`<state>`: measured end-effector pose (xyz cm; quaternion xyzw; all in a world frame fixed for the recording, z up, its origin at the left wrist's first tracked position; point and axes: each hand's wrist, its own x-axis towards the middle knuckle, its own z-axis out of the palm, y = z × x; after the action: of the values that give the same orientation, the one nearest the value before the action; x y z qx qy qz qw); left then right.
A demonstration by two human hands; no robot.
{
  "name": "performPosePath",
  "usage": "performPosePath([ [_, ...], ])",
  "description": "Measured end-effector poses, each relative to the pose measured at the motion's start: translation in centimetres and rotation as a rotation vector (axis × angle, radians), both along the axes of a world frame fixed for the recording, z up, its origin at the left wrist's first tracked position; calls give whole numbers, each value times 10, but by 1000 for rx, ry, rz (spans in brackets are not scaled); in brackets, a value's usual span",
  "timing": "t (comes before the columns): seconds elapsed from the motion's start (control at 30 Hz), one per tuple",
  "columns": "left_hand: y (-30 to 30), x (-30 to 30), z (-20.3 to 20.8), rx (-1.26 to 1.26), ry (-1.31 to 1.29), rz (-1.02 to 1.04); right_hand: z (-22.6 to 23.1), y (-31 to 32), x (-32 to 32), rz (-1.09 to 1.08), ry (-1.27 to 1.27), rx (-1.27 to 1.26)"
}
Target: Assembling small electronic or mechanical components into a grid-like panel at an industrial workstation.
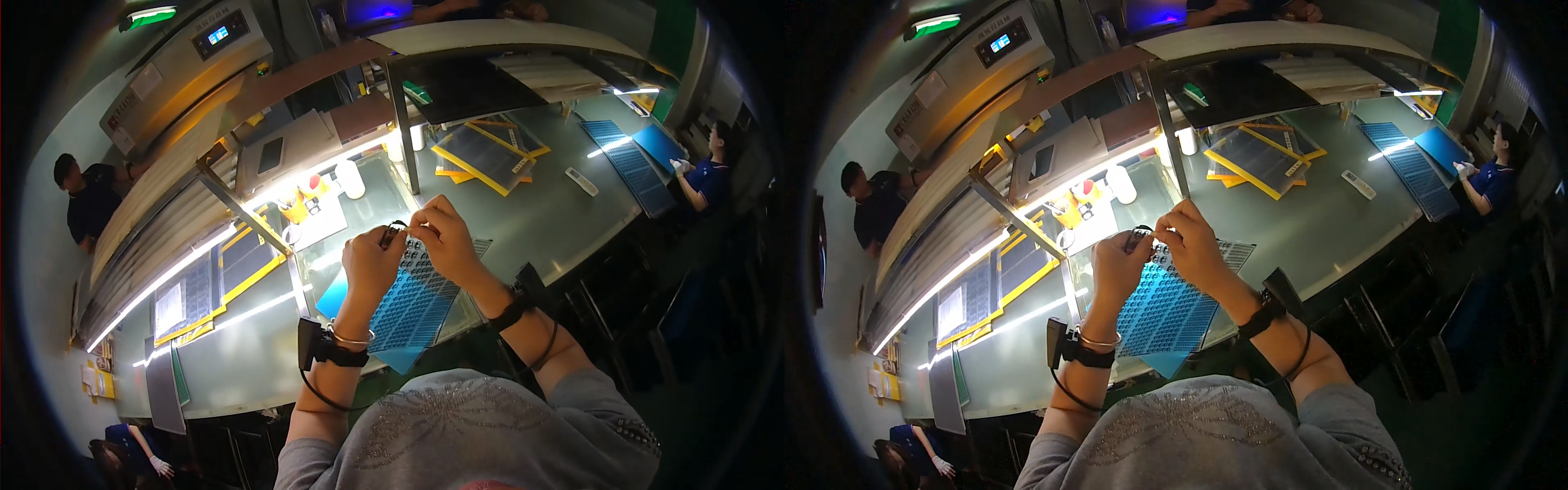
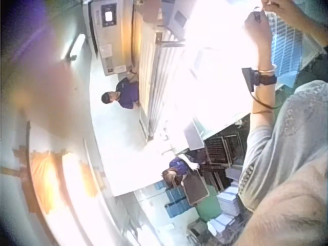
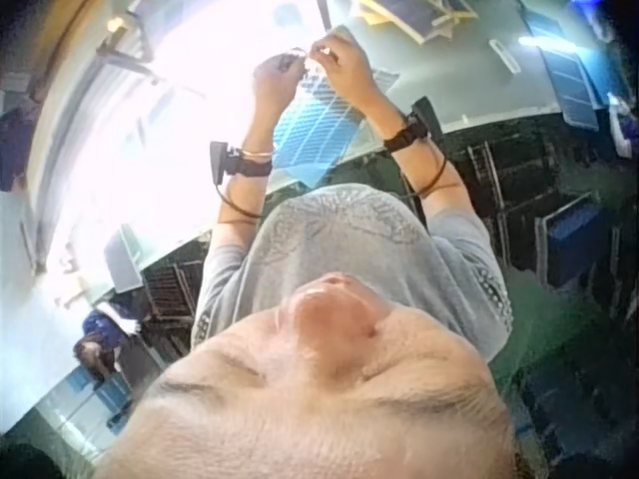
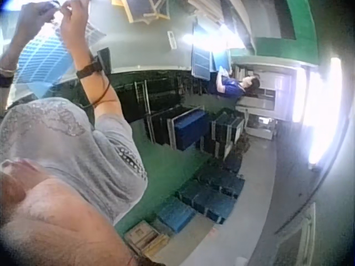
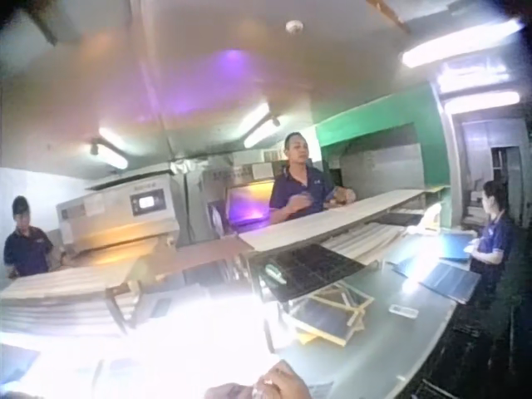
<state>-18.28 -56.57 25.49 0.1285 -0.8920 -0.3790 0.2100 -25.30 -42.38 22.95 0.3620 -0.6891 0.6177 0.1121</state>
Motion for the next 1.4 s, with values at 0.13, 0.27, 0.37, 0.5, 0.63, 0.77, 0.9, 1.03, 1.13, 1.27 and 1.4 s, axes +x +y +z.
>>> performPosePath([
  [0.13,0,-6,-12,-167,63,102,-7,6,-2,62,259,73],
  [0.27,-13,-11,-16,164,-102,-118,-2,22,-11,205,-201,91],
  [0.37,-19,-11,-15,349,-140,-244,3,28,-15,271,-156,117],
  [0.5,-13,-8,-14,477,-192,-309,2,27,-11,194,84,171],
  [0.63,7,-4,-19,387,-136,-263,-7,20,-9,45,231,164],
  [0.77,34,2,-35,258,-50,-138,-22,10,-2,-84,110,90],
  [0.9,44,-2,-43,102,9,-112,-32,-2,-1,-108,-88,-186],
  [1.03,48,-8,-40,-81,-27,-111,-34,-3,-1,22,-768,-371],
  [1.13,51,-10,-39,-196,-15,-109,-32,0,-4,27,-993,-474],
  [1.27,52,-9,-41,-227,-84,-110,-29,10,-18,76,-1277,-683],
  [1.4,45,-4,-37,223,-169,-129,-30,30,-35,72,-1249,-936],
])
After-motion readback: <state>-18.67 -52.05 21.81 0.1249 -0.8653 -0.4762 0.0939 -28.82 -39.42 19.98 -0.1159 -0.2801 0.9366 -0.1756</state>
